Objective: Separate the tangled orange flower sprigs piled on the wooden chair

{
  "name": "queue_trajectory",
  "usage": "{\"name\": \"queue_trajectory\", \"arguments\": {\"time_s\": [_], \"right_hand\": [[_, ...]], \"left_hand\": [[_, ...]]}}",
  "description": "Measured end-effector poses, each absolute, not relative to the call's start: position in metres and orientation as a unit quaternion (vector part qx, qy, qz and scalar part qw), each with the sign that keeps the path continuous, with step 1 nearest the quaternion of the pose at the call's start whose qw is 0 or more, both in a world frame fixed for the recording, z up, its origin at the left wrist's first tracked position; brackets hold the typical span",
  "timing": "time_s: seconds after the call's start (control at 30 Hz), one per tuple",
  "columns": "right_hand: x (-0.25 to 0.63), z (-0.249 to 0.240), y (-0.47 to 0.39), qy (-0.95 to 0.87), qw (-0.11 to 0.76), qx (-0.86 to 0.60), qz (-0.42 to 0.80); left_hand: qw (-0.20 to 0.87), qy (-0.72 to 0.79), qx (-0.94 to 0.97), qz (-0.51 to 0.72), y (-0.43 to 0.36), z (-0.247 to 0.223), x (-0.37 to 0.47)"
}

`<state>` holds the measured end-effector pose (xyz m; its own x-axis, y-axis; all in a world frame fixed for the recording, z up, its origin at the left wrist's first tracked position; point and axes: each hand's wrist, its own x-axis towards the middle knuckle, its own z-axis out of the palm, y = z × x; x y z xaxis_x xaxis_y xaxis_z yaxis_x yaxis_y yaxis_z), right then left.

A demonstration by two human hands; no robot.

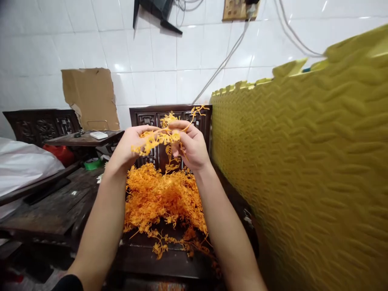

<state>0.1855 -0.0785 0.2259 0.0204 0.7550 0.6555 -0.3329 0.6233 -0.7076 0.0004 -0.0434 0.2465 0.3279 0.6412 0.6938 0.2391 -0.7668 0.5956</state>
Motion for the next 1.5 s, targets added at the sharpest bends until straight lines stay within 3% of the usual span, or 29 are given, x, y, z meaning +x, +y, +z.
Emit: {"name": "queue_trajectory", "arguments": {"time_s": [0.1, 0.2, 0.33, 0.57, 0.77, 1.17, 1.33, 1.4, 1.5], "right_hand": [[0.190, 0.210, -0.071, -0.605, 0.676, -0.236, 0.348], [0.196, 0.197, -0.063, -0.635, 0.652, -0.270, 0.313], [0.208, 0.190, -0.063, -0.682, 0.619, -0.273, 0.277], [0.224, 0.190, -0.077, -0.708, 0.596, -0.289, 0.247], [0.221, 0.186, -0.073, -0.704, 0.566, -0.337, 0.264], [0.206, 0.187, -0.071, -0.676, 0.555, -0.427, 0.228], [0.200, 0.188, -0.088, -0.709, 0.463, -0.457, 0.274], [0.203, 0.186, -0.089, -0.695, 0.484, -0.453, 0.277], [0.208, 0.184, -0.088, -0.645, 0.567, -0.427, 0.284]], "left_hand": [[0.375, 0.302, 0.742, 0.466, -0.033, 0.235, 0.007], [0.436, 0.290, 0.733, 0.434, -0.025, 0.227, 0.009], [0.433, 0.294, 0.745, 0.414, -0.023, 0.218, 0.006], [0.333, 0.274, 0.783, 0.449, -0.019, 0.203, 0.015], [0.380, 0.227, 0.771, 0.458, -0.024, 0.188, 0.024], [0.252, 0.277, 0.719, 0.585, -0.010, 0.164, 0.044], [0.319, 0.218, 0.572, 0.723, 0.013, 0.189, 0.009], [0.354, 0.175, 0.542, 0.742, 0.015, 0.202, -0.010], [0.442, 0.193, 0.578, 0.658, 0.001, 0.209, -0.019]]}}
